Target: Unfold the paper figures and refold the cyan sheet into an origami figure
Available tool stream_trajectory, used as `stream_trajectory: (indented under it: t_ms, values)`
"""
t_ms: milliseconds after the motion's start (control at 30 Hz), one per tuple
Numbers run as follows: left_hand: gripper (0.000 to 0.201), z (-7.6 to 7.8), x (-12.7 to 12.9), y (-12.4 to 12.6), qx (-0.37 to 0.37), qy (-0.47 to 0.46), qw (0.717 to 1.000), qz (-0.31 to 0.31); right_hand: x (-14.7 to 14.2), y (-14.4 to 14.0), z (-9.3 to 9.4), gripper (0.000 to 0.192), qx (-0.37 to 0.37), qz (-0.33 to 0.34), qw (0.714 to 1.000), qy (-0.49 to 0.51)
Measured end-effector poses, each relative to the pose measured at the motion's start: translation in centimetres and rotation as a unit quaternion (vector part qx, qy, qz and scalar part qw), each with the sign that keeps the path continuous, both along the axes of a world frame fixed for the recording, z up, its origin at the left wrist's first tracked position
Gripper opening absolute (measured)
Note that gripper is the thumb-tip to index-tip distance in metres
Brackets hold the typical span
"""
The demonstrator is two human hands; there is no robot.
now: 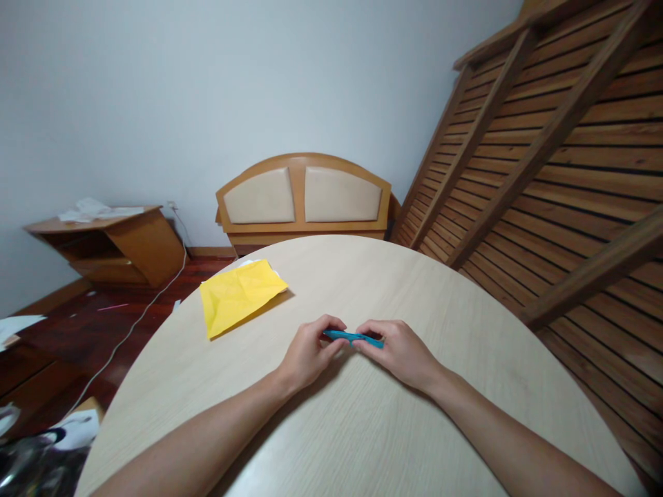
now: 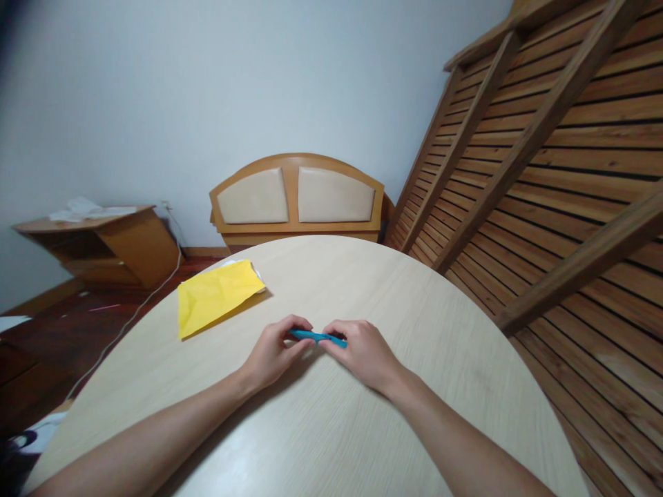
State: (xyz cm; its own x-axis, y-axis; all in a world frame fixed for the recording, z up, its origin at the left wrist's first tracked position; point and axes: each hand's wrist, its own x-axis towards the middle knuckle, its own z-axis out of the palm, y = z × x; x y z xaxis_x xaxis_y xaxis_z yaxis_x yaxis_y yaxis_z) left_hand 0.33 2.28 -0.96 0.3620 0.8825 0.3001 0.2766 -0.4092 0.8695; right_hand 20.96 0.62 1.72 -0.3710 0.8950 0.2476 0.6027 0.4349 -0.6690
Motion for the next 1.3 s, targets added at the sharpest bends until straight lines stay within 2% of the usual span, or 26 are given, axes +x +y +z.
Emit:
stream_trajectory:
  t_ms: [200,367,433,533,767,967,1200,1300]
  values:
    - [0.014,-0.1,0.1,0.1,-0.006,0.006,1.0,0.008,0.0,0.0,0.1,0.012,-0.039,0.011,0.999,0.025]
    - [0.023,-0.4,0.1,0.0,-0.018,-0.011,0.999,0.026,0.4,0.2,0.1,0.012,-0.049,0.018,0.998,0.031]
    - [0.025,-0.3,0.1,-0.2,-0.006,0.0,1.0,0.016,0.4,0.2,0.1,0.012,-0.052,0.022,0.998,0.033]
    - [0.017,0.1,0.0,-0.3,-0.002,0.019,1.0,-0.006,0.2,0.2,0.1,0.013,-0.046,0.025,0.998,0.029]
    - [0.015,0.7,0.1,0.1,-0.025,-0.021,0.999,0.044,0.5,0.5,0.1,0.013,-0.059,0.011,0.997,0.039]
    - [0.016,0.6,0.2,-0.1,-0.049,-0.021,0.998,0.022,0.4,0.5,0.2,0.014,-0.071,0.023,0.996,0.049]
    - [0.015,0.6,0.2,-0.3,-0.005,-0.004,1.0,-0.021,0.0,-0.1,0.5,0.015,-0.039,0.025,0.998,0.054]
    - [0.018,0.7,0.2,-0.3,-0.02,0.002,0.999,-0.025,0.1,-0.2,0.6,0.014,-0.034,0.025,0.998,0.048]
